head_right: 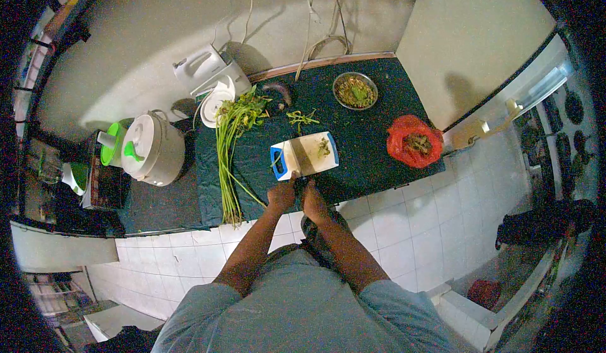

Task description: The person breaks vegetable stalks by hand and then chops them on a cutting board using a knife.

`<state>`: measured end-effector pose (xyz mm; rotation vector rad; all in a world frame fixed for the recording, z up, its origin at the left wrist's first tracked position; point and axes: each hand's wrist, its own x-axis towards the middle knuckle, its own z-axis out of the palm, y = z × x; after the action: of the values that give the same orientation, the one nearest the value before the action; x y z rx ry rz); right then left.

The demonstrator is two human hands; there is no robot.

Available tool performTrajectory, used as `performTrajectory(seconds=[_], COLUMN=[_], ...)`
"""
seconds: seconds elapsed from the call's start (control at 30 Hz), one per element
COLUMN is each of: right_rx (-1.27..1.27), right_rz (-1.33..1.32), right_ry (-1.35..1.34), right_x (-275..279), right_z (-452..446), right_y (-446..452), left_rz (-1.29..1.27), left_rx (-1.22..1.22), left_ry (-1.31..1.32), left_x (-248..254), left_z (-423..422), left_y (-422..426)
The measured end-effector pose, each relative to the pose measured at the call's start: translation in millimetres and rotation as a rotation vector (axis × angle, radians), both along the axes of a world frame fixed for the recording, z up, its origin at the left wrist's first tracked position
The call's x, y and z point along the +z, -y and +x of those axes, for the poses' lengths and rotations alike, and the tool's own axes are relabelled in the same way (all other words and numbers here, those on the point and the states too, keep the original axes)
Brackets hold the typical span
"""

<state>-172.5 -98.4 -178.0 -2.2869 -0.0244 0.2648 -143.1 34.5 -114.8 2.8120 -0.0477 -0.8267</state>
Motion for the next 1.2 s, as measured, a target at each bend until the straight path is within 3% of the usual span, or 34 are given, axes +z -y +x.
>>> performTrajectory(seconds=[0.1, 0.27, 0.37, 0.43, 0.57, 0.63, 0.67, 0.73, 0.77, 0.87, 0.93, 0.97, 1.03, 1.07, 1.2], right_rx=[0.109, -0.004, -0.085, 0.009, -0.002, 0.082, 0.110, -0.013, -0.012, -0.059, 0.005, 0.006, 0.024, -0.017, -0.020], right_rz=[-0.223, -0.172, 0.100, -0.036, -0.188, -0.184, -0.182, -0.211, -0.211, -0.158, -0.249, -0.252, -0.266, -0.287, -0.281], right_ry=[-0.038, -0.054, -0.279, -0.077, -0.104, -0.023, 0.004, -0.257, -0.254, -0.175, -0.098, -0.089, -0.095, -0.110, 0.043], right_x=[54, 37, 43, 35, 49, 51, 51, 50, 43, 27, 55, 57, 58, 54, 54], right_z=[25, 13, 2, 9, 26, 18, 13, 0, 1, 7, 17, 24, 29, 36, 42], right_y=[-3, -12, -7, -8, -13, -13, -13, -15, -15, -15, -10, -6, 6, 9, 25], left_rz=[-0.001, -0.052, -0.115, -0.126, -0.136, -0.353, -0.353, -0.616, -0.616, -0.818, -0.692, -0.696, -0.405, -0.339, -0.199], left_rx=[-0.018, -0.014, 0.019, 0.034, -0.043, 0.103, 0.103, 0.206, 0.206, 0.331, 0.263, 0.262, 0.260, 0.451, 0.354], left_ry=[-0.020, -0.039, -0.134, -0.176, -0.076, -0.331, -0.332, -0.435, -0.433, -0.517, -0.142, -0.133, 0.472, 0.323, 0.624], left_x=[-10, -28, -53, -59, -69, -48, -38, -27, -27, -78, -129, -122, -81, -26, -37], left_z=[4, 13, 21, 23, 25, 29, 27, 24, 25, 23, 36, 42, 41, 43, 60], left_y=[0, -9, -14, -16, -23, -24, -26, -32, -36, -48, -52, -52, -50, -37, -38])
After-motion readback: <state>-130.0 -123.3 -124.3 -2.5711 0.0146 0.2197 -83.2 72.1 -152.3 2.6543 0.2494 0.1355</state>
